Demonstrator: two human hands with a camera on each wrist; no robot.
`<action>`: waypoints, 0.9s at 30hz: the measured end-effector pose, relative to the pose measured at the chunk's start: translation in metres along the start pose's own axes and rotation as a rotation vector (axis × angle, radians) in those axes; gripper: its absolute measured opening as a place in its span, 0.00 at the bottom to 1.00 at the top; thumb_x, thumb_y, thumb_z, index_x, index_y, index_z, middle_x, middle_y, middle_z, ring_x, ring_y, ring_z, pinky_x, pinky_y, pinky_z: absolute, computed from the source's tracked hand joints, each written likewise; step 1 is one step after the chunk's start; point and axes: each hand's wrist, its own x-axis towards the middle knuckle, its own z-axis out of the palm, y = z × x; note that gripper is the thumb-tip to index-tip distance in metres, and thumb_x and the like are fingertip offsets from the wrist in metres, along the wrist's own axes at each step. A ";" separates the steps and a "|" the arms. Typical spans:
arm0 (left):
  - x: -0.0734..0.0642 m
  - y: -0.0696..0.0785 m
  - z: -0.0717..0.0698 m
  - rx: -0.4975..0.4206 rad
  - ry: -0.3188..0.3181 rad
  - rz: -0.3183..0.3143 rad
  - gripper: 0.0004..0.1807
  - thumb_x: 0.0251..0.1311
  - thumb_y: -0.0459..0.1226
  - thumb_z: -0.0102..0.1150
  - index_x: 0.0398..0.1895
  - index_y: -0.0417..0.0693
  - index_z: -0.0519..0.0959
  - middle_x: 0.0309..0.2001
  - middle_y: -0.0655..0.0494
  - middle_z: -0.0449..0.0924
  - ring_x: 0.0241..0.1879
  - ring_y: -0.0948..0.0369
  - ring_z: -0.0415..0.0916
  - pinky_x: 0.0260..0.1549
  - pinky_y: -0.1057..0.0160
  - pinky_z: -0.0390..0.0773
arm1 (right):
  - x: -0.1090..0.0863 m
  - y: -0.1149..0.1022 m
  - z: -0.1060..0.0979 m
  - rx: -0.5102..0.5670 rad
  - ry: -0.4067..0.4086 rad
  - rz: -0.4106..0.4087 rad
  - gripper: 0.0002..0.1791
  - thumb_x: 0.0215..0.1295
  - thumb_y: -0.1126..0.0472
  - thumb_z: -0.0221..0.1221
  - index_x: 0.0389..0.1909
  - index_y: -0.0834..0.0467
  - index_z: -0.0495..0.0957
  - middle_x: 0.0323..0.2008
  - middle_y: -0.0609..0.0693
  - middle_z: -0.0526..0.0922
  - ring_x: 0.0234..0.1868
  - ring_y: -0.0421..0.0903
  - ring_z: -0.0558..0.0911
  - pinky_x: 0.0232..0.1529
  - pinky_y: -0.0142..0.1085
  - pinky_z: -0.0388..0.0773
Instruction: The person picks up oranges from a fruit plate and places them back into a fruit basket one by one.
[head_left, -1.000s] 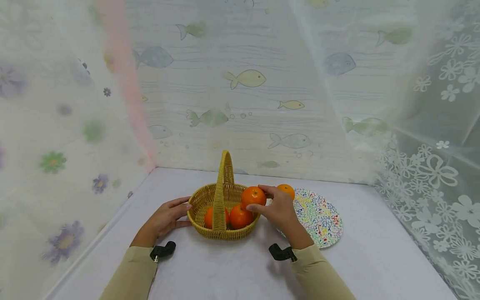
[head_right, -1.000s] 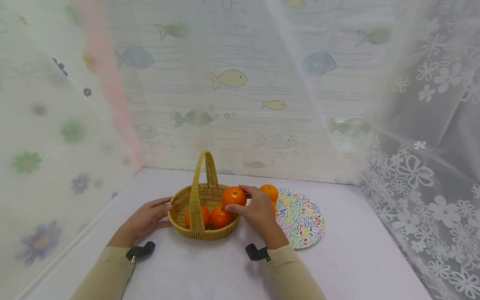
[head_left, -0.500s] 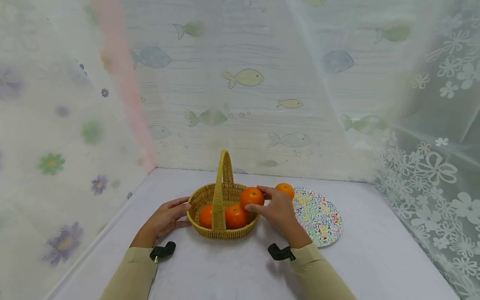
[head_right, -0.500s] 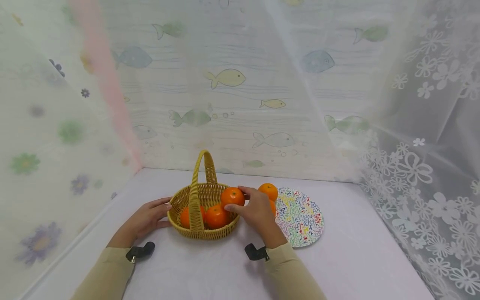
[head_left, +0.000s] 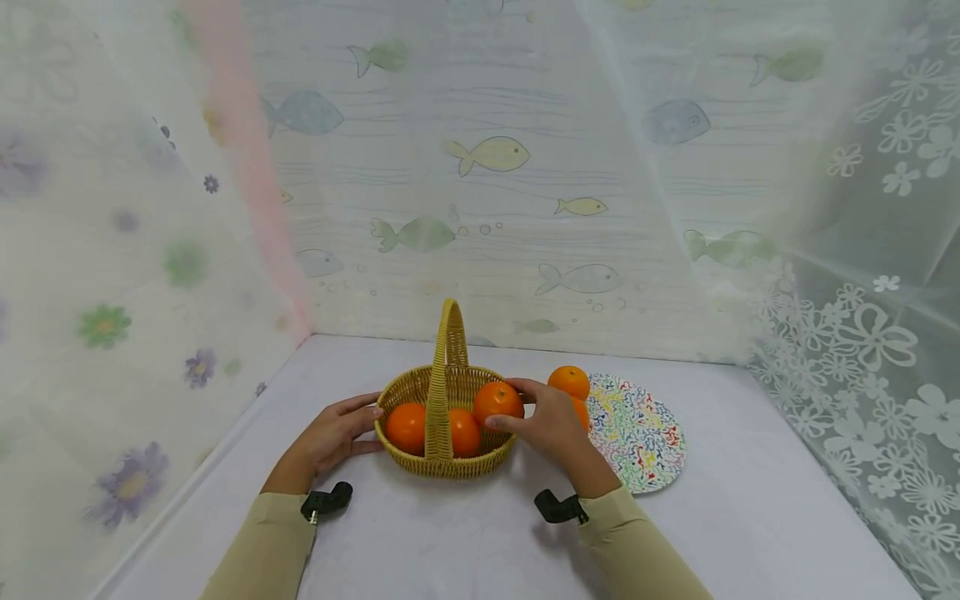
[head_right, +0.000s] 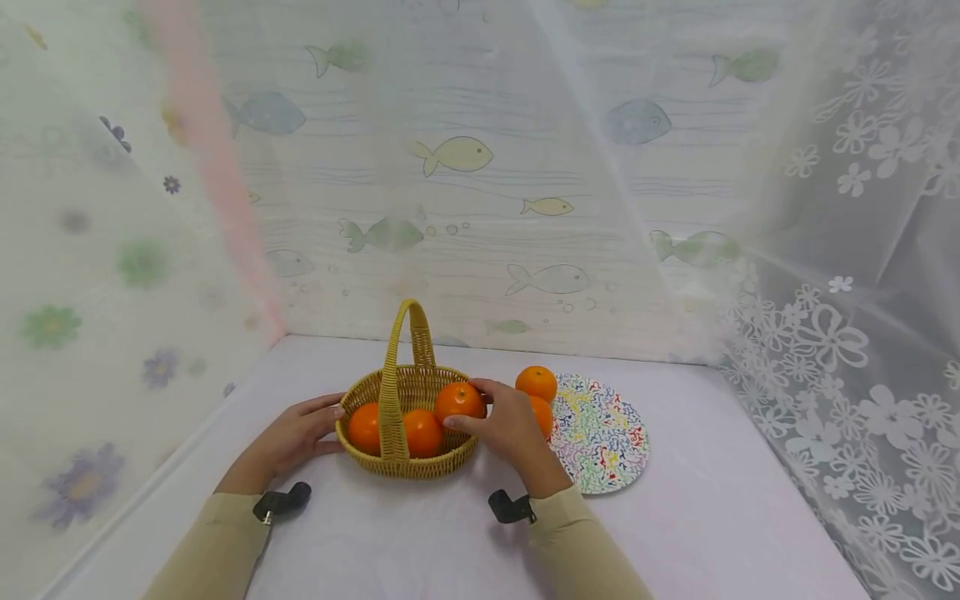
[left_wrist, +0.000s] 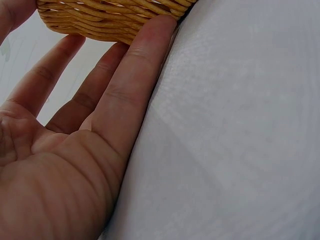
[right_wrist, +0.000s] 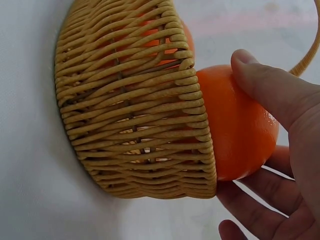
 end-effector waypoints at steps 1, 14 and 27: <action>0.000 0.000 0.000 0.002 -0.001 0.000 0.35 0.69 0.46 0.66 0.76 0.49 0.68 0.72 0.47 0.72 0.61 0.55 0.80 0.55 0.45 0.85 | 0.000 0.000 0.000 0.003 -0.003 0.000 0.42 0.47 0.33 0.77 0.64 0.42 0.81 0.51 0.45 0.88 0.55 0.46 0.84 0.55 0.48 0.84; 0.000 0.000 0.000 -0.007 -0.002 0.005 0.34 0.70 0.45 0.65 0.77 0.49 0.68 0.72 0.48 0.72 0.61 0.55 0.80 0.55 0.45 0.85 | -0.001 -0.002 -0.001 0.016 -0.022 -0.006 0.41 0.50 0.33 0.75 0.65 0.44 0.80 0.50 0.44 0.86 0.52 0.45 0.82 0.53 0.45 0.85; -0.001 0.001 0.001 0.001 0.006 -0.001 0.35 0.69 0.45 0.66 0.77 0.49 0.68 0.73 0.47 0.71 0.61 0.54 0.80 0.55 0.46 0.85 | -0.002 -0.004 -0.001 -0.007 -0.016 -0.052 0.40 0.54 0.40 0.76 0.65 0.52 0.79 0.54 0.46 0.83 0.51 0.46 0.82 0.48 0.41 0.86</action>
